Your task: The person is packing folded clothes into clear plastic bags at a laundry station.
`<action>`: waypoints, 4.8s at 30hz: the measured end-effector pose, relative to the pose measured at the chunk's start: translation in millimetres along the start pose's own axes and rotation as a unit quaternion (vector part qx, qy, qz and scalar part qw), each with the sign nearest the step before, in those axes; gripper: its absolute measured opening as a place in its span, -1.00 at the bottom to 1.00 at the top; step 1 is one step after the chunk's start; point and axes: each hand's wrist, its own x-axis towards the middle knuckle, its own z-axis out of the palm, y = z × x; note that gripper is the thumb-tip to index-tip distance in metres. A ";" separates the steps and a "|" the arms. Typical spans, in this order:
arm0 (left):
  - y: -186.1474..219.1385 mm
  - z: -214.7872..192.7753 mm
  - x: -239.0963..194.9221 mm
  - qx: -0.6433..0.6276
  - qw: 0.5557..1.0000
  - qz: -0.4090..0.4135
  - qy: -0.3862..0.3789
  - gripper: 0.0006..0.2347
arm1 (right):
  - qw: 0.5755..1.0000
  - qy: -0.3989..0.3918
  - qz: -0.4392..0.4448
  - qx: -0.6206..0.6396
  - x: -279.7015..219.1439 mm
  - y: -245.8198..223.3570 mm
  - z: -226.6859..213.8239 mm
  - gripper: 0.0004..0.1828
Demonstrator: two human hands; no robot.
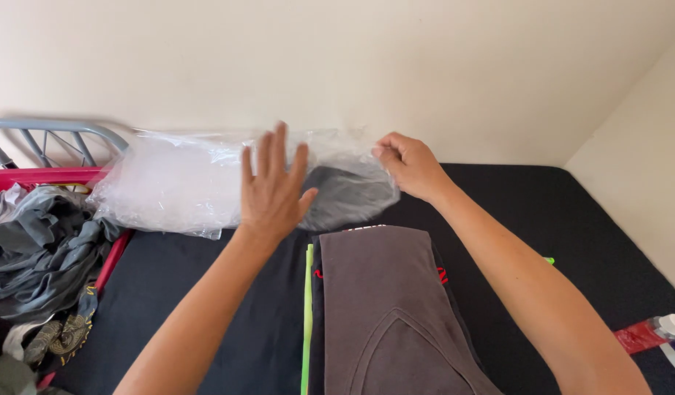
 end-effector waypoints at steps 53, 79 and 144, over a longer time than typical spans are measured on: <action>13.7 6.0 -80.0 -0.562 0.569 -0.478 -0.363 -0.84 | 0.711 -0.005 -0.592 -0.379 -100.4 -49.7 61.7 -0.93; -47.6 -6.7 -146.8 -0.521 0.627 -0.526 -0.243 -0.80 | 0.860 -0.129 -0.401 -0.288 -97.3 -17.8 46.6 -0.75; -2.8 23.8 -8.9 -0.158 0.974 0.101 0.129 -0.70 | 0.744 0.375 -0.455 -0.315 -35.9 66.6 -105.2 -0.94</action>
